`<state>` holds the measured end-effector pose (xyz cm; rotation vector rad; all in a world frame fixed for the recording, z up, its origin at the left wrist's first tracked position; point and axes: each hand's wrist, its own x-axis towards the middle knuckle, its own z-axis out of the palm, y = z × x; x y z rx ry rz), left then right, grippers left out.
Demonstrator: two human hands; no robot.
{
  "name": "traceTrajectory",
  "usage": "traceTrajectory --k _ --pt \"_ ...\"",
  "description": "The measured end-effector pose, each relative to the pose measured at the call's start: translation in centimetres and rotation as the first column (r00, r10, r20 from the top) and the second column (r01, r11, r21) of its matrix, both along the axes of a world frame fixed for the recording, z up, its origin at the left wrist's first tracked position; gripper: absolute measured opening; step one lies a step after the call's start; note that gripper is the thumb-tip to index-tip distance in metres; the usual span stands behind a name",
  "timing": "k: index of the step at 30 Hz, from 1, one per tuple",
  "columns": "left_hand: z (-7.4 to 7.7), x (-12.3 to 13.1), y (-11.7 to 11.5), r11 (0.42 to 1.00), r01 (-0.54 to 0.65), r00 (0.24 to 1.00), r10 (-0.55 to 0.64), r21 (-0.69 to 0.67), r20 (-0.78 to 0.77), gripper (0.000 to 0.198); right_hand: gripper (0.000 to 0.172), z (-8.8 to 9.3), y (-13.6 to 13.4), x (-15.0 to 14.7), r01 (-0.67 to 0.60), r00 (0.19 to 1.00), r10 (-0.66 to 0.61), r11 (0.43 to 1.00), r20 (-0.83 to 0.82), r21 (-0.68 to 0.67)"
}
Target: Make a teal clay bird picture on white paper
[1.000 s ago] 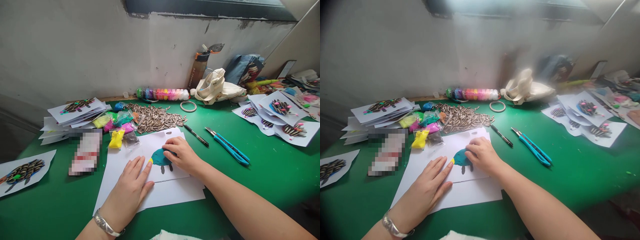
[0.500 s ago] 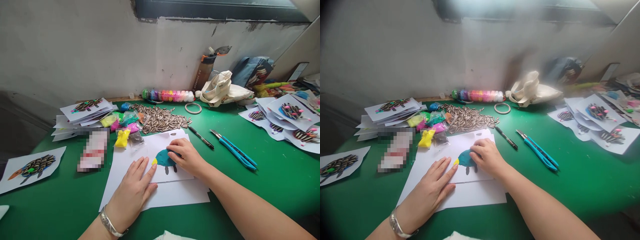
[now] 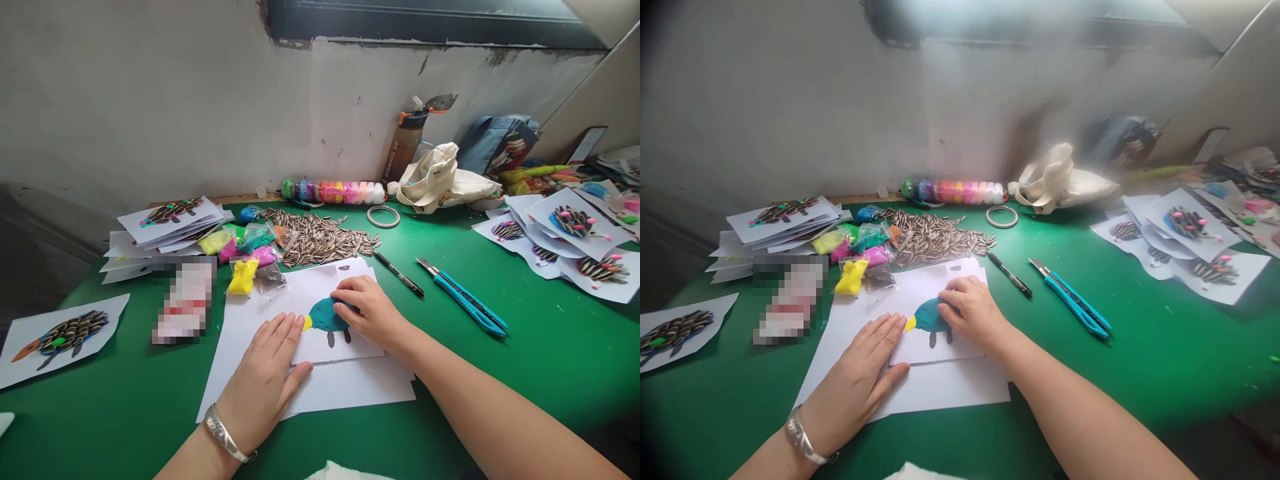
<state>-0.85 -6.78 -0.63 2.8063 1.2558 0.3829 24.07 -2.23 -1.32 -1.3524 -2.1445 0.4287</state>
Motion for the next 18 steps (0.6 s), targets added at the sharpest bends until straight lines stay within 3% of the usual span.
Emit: traceTrajectory --k 6,12,18 --pt "-0.08 -0.04 0.09 1.0 -0.01 1.0 0.01 0.003 0.026 0.047 0.018 0.09 -0.02 -0.01 0.005 1.0 -0.005 1.0 0.014 -0.006" --pt "-0.03 0.26 0.21 0.999 -0.034 0.998 0.035 -0.018 0.049 0.056 0.017 0.0 0.01 -0.01 0.003 1.0 -0.003 1.0 0.013 0.0" --pt "-0.09 0.74 0.37 0.998 -0.062 0.997 0.062 -0.001 0.045 0.048 0.018 0.06 0.03 0.0 0.005 1.0 -0.005 1.0 0.01 -0.006"
